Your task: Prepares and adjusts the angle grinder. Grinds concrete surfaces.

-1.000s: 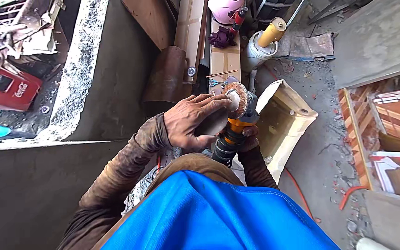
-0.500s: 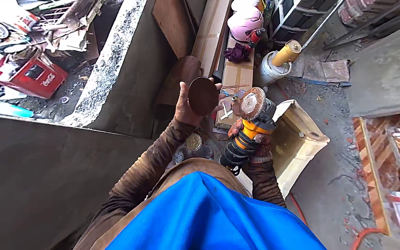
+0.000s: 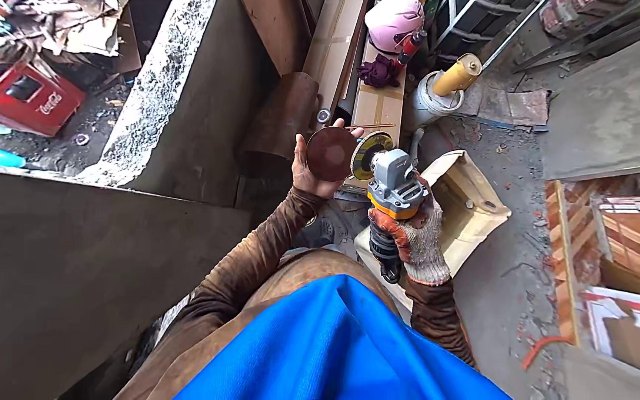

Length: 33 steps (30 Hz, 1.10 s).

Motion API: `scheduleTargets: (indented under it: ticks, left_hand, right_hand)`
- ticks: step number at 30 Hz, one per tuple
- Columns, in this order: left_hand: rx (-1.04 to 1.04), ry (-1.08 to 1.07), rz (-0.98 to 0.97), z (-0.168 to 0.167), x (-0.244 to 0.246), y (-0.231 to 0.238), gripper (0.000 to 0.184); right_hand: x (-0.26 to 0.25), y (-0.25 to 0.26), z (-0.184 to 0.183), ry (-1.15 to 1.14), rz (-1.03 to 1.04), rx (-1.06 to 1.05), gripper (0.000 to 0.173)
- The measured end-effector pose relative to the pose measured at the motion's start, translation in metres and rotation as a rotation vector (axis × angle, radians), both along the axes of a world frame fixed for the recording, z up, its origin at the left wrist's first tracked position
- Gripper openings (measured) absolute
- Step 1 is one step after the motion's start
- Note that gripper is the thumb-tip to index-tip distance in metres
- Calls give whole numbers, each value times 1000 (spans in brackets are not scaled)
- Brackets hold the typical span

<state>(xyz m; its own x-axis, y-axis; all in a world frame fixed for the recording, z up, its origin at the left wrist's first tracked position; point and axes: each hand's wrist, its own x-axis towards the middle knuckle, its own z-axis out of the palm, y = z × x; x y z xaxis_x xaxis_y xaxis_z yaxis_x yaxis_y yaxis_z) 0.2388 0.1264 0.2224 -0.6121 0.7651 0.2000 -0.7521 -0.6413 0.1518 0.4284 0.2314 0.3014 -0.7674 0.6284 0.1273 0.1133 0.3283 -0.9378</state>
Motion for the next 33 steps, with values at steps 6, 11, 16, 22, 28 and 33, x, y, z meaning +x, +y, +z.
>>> scheduleTargets:
  ticks: [6,11,16,22,28,33]
  left_hand:
    - [-32,-125,-58,-24,23,-3,91]
    - [-76,-119,-60,-44,31,1,88]
    - [-85,-170,-94,-59,37,-1,85]
    - [-119,-301,-157,-79,48,-12,89]
    - [-76,-331,-204,-85,52,-12,94]
    - [-89,-344,-201,-94,54,-17,97]
  right_hand:
    - [11,-17,-14,-89,-32,-134,94]
    - [18,-22,-35,-107,-14,-200,99]
    - [18,-27,-36,-268,-21,-43,97]
    - [17,-35,-32,-401,-4,94,96]
    - [16,-45,-39,-490,29,131,93]
    - [18,-43,-44,-498,18,95,94]
